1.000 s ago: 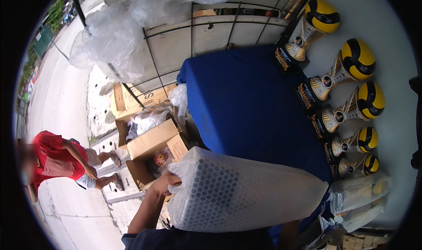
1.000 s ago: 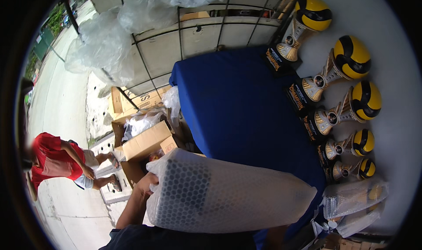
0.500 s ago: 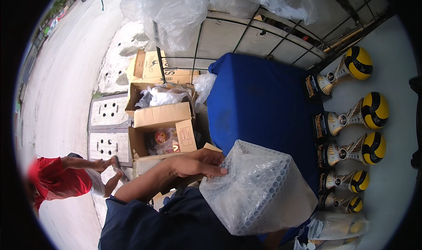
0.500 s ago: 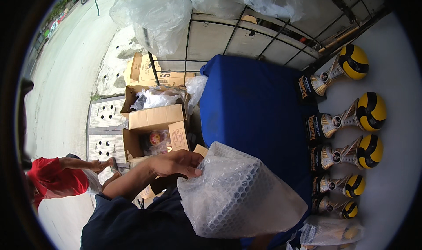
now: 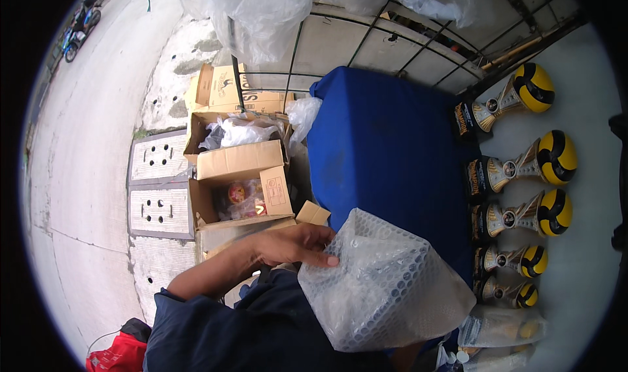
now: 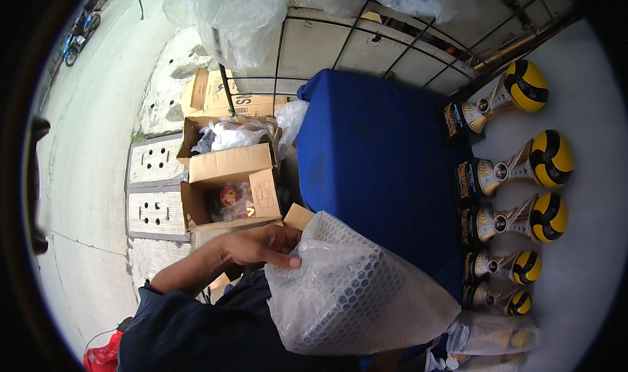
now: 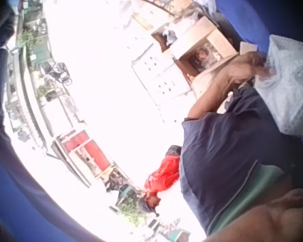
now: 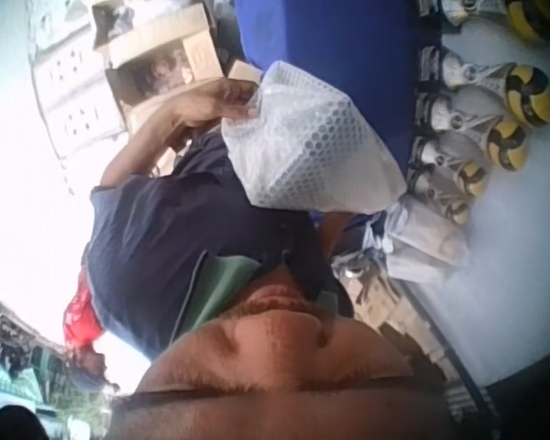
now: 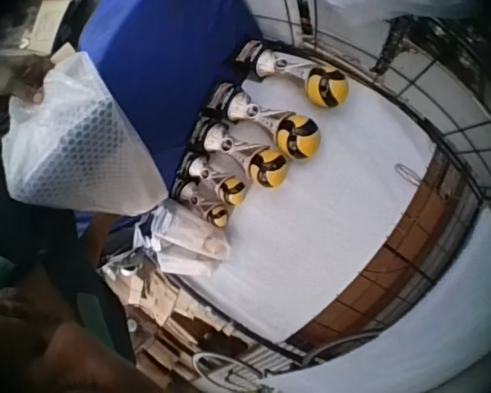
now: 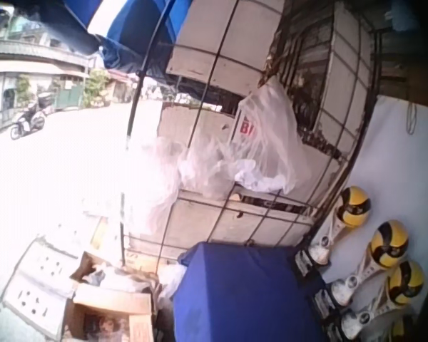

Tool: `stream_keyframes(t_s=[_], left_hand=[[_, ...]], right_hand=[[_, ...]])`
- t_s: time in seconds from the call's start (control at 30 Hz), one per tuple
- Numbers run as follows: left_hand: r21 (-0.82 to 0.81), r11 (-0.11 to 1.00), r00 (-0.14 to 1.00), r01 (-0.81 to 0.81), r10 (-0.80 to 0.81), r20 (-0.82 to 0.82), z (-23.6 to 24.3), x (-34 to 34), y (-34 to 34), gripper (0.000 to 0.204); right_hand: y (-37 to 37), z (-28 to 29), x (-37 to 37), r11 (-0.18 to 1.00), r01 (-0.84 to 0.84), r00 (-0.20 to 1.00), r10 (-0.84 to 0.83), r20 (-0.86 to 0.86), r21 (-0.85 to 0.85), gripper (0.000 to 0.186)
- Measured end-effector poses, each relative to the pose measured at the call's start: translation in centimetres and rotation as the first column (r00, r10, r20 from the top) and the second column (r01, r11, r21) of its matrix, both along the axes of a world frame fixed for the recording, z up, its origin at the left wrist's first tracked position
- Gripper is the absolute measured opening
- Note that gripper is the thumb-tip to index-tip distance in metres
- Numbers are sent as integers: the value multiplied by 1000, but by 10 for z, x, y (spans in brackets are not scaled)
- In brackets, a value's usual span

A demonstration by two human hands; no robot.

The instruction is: The person wraps volleyball trophies in bubble wrap. They cut a sheet of bubble wrap with scissors, place a trophy inside, and fold the wrap around it. The wrapped trophy is set aside on a blue-covered table with other trophies.

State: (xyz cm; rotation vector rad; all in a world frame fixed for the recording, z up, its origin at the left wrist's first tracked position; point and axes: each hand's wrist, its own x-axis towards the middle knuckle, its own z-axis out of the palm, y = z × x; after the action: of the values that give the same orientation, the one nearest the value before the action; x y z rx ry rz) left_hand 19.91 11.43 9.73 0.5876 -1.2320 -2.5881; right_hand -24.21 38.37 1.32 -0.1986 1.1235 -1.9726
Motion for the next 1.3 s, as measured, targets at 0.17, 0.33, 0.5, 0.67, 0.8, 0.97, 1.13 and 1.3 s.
stream_keyframes(t_s=[0.17, 0.33, 0.5, 0.67, 0.8, 0.97, 1.13, 1.3], left_hand=[[236, 968, 994, -88, 99, -35, -15, 2, 15, 90], [-102, 991, 993, -83, 91, 79, -23, 5, 21, 115], [50, 985, 986, -163, 165, -31, -83, 30, 22, 120], [247, 929, 957, -276, 289, -19, -129, 62, 43, 114], [333, 842, 901, -424, 429, 63, -152, 82, 67, 109], [377, 703, 791, -603, 587, 171, -172, 97, 96, 102], [364, 640, 728, -677, 655, 202, -187, 94, 90, 96], [353, 626, 708, -696, 681, 188, -197, 81, 59, 90]], right_hand=[[6, 4, 2, 1000, -11, 1000, 11, 1, 0, 65], [2, 10, 0, 999, -35, 999, 35, -3, -22, 65], [-15, 25, -3, 994, -81, 997, 79, -27, -77, 64], [-44, 41, -1, 987, -99, 995, 96, -29, -129, 64], [-83, 42, 3, 978, -110, 992, 118, 35, -179, 63], [-122, 79, 15, 997, -72, 994, 74, 86, -26, 56], [-176, 98, 24, 999, -50, 996, 50, 68, 2, 54], [-208, 107, 32, 973, -137, 985, 154, 78, -188, 62]])
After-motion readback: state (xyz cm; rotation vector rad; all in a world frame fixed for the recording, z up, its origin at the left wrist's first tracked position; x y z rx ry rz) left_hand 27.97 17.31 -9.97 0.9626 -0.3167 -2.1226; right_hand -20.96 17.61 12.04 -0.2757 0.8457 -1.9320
